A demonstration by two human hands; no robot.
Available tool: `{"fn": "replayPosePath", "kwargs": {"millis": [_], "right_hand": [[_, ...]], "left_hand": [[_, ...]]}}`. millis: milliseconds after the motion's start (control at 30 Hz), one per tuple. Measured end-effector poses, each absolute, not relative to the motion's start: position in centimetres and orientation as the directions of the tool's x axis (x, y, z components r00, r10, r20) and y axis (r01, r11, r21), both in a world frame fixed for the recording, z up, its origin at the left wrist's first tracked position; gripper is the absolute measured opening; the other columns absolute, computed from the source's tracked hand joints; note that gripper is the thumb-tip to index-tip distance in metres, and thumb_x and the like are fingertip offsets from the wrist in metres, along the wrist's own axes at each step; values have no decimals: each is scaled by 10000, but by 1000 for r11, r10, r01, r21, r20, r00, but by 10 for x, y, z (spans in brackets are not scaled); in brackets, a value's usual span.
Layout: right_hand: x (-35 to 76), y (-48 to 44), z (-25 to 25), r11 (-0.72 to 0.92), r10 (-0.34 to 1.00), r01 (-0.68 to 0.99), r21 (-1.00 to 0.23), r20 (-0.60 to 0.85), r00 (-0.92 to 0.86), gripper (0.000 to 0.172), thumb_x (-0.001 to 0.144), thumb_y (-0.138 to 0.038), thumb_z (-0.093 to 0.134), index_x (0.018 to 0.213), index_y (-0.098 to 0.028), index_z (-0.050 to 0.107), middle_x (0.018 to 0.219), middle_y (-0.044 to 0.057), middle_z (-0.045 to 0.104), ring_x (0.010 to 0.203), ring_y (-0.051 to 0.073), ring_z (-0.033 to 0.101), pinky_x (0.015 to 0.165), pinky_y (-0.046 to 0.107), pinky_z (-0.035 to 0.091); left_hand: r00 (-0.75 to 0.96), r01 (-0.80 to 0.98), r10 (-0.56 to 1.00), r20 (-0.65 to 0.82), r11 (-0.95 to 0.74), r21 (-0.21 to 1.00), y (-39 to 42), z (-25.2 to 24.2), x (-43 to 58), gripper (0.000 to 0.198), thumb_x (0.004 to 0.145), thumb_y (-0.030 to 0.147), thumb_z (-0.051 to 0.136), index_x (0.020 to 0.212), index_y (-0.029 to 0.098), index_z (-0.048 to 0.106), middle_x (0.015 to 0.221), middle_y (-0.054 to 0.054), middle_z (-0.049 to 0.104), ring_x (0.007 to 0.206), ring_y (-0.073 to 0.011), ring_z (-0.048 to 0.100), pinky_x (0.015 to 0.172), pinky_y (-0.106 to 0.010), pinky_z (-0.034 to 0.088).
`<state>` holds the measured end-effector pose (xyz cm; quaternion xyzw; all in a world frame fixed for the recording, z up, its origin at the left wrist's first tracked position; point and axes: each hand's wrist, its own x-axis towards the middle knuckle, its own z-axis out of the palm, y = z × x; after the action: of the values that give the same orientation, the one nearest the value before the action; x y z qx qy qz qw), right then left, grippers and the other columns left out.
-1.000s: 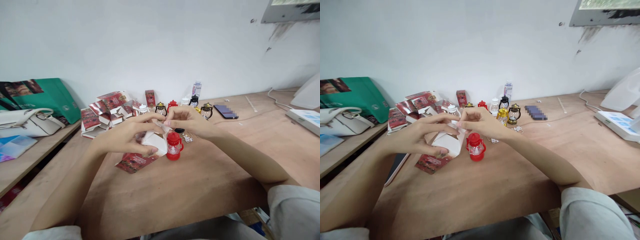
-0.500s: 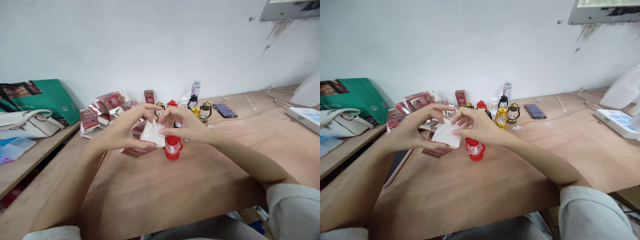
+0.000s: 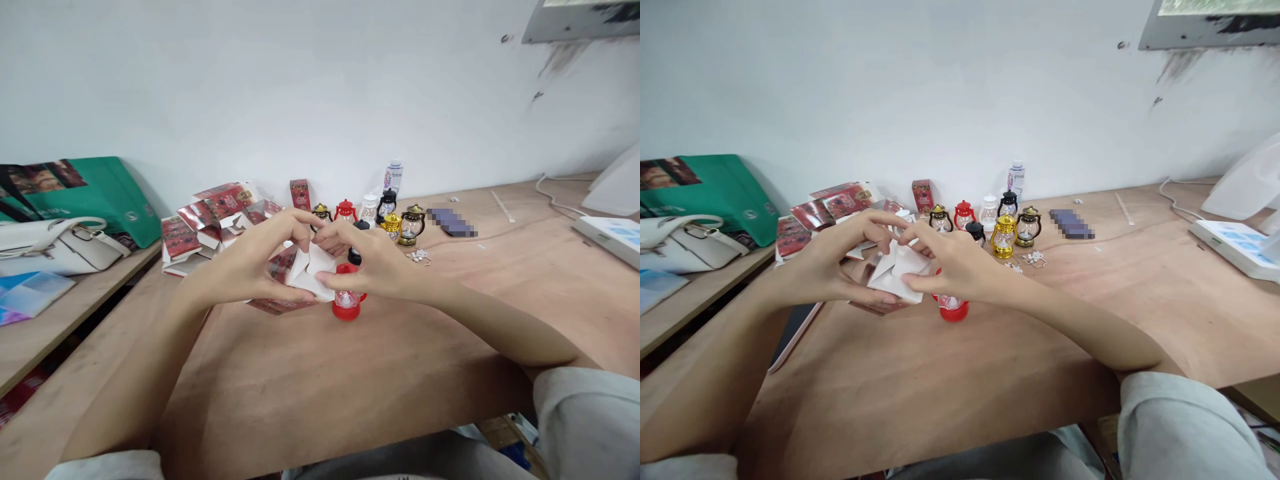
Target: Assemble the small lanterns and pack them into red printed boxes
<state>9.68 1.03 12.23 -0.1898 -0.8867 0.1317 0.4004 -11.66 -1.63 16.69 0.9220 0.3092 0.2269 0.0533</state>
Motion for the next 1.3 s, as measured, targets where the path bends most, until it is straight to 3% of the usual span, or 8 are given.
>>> {"fn": "replayPosePath", "kwargs": {"millis": [267,533,667,900,1067,1200,1300], "right_hand": [[95,5,116,914,372,368,-172,719,-588,252,804,-238,544,1037,-146,514,812,39,677,675,131,632,601,226,465],[96,-1,119,908,370,392,-146,718,-590,175,835,-224,502,994,-155,531,782,32,650,653,121,587,568,219,414],[95,0,120,894,428,377,-242,710,-559,179,821,-205,546,995,-161,545,803,25,658,717,132,618,624,231,441],[92,9,121,770,616,217,-600,613,-494,199,706,-181,711,828,-177,554,829,2,645,754,124,616,699,255,488],[89,24,114,517,726,-4,-856,441,-528,414,567,-247,826,826,-172,512,762,-21,585,677,112,579,606,249,483],[89,32,110,368,744,-49,-928,326,-583,532,508,-278,862,895,-187,509,832,-5,600,780,143,592,683,287,506],[88,31,112,288,705,-87,-954,273,-654,535,555,-242,838,994,-202,534,980,25,621,928,172,599,812,333,508]], "left_hand": [[710,512,582,396,-813,277,-16,165,-116,414,679,419,754,888,206,467,1249,-78,551,1107,-222,561,850,-297,477],[705,496,581,408,-814,302,-14,165,-115,415,662,406,772,884,212,479,1236,-83,563,1100,-233,573,861,-312,483],[696,471,570,437,-822,321,-12,163,-116,402,663,396,773,870,213,481,1219,-79,580,1081,-232,583,859,-315,487],[692,482,579,431,-815,321,-11,161,-115,374,641,360,789,827,214,498,1237,-71,572,1081,-246,585,830,-326,497],[708,482,566,423,-825,296,-11,160,-114,388,644,363,786,838,213,484,1222,-89,572,1100,-248,575,844,-340,500],[729,452,518,448,-855,254,-12,161,-112,390,665,368,780,844,206,474,1212,-98,576,1107,-235,573,874,-353,500],[736,377,437,517,-899,222,-15,162,-109,373,674,348,783,822,202,473,1169,-92,603,1092,-225,584,881,-359,508]]}}
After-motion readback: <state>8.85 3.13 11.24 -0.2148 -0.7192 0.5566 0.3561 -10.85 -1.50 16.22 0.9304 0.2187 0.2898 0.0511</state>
